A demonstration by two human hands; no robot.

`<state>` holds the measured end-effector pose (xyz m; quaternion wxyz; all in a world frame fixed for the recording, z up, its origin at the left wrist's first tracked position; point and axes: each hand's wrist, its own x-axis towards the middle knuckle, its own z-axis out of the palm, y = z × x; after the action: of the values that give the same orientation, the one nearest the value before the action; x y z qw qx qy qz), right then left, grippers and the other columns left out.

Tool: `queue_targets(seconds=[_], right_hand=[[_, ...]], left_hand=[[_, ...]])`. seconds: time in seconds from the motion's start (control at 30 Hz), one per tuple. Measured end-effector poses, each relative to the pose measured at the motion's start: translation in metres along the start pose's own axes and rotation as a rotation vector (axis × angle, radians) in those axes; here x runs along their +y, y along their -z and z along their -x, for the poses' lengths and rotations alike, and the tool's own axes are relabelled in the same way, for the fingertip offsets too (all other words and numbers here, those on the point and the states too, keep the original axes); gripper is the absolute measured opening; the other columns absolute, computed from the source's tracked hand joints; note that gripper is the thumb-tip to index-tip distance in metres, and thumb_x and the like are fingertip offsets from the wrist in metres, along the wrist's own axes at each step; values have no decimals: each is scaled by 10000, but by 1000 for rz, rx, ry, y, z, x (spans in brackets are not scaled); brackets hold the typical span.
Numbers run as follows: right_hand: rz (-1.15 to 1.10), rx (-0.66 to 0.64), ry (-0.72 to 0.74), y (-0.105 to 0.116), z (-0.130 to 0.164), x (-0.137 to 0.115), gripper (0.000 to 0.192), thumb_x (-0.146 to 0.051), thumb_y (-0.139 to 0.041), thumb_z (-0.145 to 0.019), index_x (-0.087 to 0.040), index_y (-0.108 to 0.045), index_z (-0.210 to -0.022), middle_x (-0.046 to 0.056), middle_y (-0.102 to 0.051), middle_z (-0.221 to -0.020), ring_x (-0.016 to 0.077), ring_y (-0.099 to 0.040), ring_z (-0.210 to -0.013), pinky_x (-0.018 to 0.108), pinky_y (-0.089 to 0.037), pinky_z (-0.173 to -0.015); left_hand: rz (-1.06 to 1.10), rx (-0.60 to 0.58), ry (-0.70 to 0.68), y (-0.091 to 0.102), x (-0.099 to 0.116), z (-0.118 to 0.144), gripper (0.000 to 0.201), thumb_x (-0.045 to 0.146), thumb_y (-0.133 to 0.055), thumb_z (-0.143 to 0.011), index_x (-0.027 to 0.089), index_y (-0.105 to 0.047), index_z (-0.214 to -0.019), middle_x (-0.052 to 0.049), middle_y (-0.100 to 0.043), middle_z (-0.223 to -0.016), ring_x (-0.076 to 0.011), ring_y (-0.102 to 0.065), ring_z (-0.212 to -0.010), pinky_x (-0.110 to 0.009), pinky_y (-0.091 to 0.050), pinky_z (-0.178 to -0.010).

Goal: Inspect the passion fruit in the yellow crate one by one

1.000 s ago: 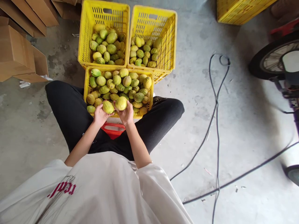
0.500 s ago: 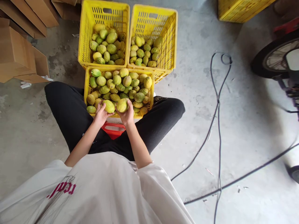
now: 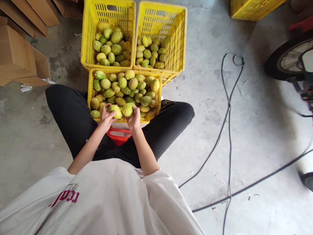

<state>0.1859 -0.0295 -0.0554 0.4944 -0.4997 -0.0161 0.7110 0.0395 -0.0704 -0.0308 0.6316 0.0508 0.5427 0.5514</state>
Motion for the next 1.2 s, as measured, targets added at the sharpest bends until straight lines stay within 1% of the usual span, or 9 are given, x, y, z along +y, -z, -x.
queue_targets(seconds=[0.1, 0.23, 0.4, 0.57, 0.63, 0.73, 0.83, 0.97, 1.2], right_hand=[[-28, 34, -15, 0, 2, -1, 274, -542, -754, -975, -339, -743, -1158, 18, -815, -992, 371, -899, -1294, 512, -825, -1024], [-81, 44, -94, -4, 6, -2, 257, -452, -676, -1055, -331, -780, -1257, 27, -853, -996, 356, -925, -1239, 469, -833, -937], [-13, -16, -114, -2, 5, 0, 324, -487, -744, -1074, -341, -750, -1363, 22, -881, -1025, 331, -938, -1089, 395, -810, -799], [-68, -10, -56, -1, 3, -2, 413, -446, -694, -1036, -343, -745, -1434, 29, -866, -1043, 361, -943, -1128, 485, -836, -894], [-108, 4, -46, -3, 3, -3, 434, -402, -644, -1008, -339, -755, -1423, 49, -869, -1059, 391, -943, -1218, 547, -839, -949], [-112, -11, -52, -5, 3, -2, 407, -369, -646, -983, -335, -746, -1376, 62, -879, -1085, 410, -938, -1307, 580, -831, -994], [-89, -41, -52, -6, 4, 0, 278, -359, -685, -1028, -329, -708, -1303, 43, -882, -1105, 377, -944, -1278, 525, -830, -994], [-58, -41, -32, -6, 3, 2, 120, -347, -732, -1125, -317, -686, -1232, -2, -857, -1106, 295, -931, -1185, 427, -816, -1000], [-1, -18, 41, 5, -3, 5, 192, -402, -827, -1004, -335, -736, -1159, -26, -782, -1044, 253, -848, -1016, 398, -816, -962]], left_hand=[[-22, -36, 7, -4, 2, 4, 562, 156, -1099, -831, 313, -736, -1230, -31, -838, -1298, -301, -843, -1397, -331, -741, -1072], [-4, -61, 69, -12, 6, 9, 335, 196, -1009, -999, 290, -728, -1156, -19, -802, -1133, -273, -877, -1265, -321, -764, -1035], [57, 60, 81, -22, 13, 13, 169, 141, -786, -1181, 257, -702, -1091, -10, -756, -1068, -215, -880, -1139, -323, -796, -1054], [172, 173, 132, -25, 20, 11, 159, 182, -801, -1190, 256, -687, -1107, -4, -771, -1096, -204, -871, -1048, -398, -804, -1155], [187, 186, 189, -24, 21, 9, 83, 240, -679, -1263, 265, -688, -1184, -5, -778, -1058, -220, -908, -1027, -402, -818, -1128], [191, 159, 227, -20, 22, 5, 175, 281, -534, -1301, 283, -696, -1369, -6, -788, -1003, -240, -937, -967, -398, -840, -1019], [190, 118, 214, -16, 18, 3, 214, 286, -567, -1282, 301, -681, -1463, -6, -816, -1026, -245, -939, -932, -386, -832, -924], [183, 70, 175, -11, 11, 2, 211, 316, -729, -1246, 331, -663, -1445, -8, -882, -1151, -263, -963, -1049, -354, -809, -897], [106, 66, 159, -11, 7, 2, 378, 374, -945, -1163, 318, -654, -1398, -54, -933, -1345, -277, -978, -1093, -261, -715, -731]])
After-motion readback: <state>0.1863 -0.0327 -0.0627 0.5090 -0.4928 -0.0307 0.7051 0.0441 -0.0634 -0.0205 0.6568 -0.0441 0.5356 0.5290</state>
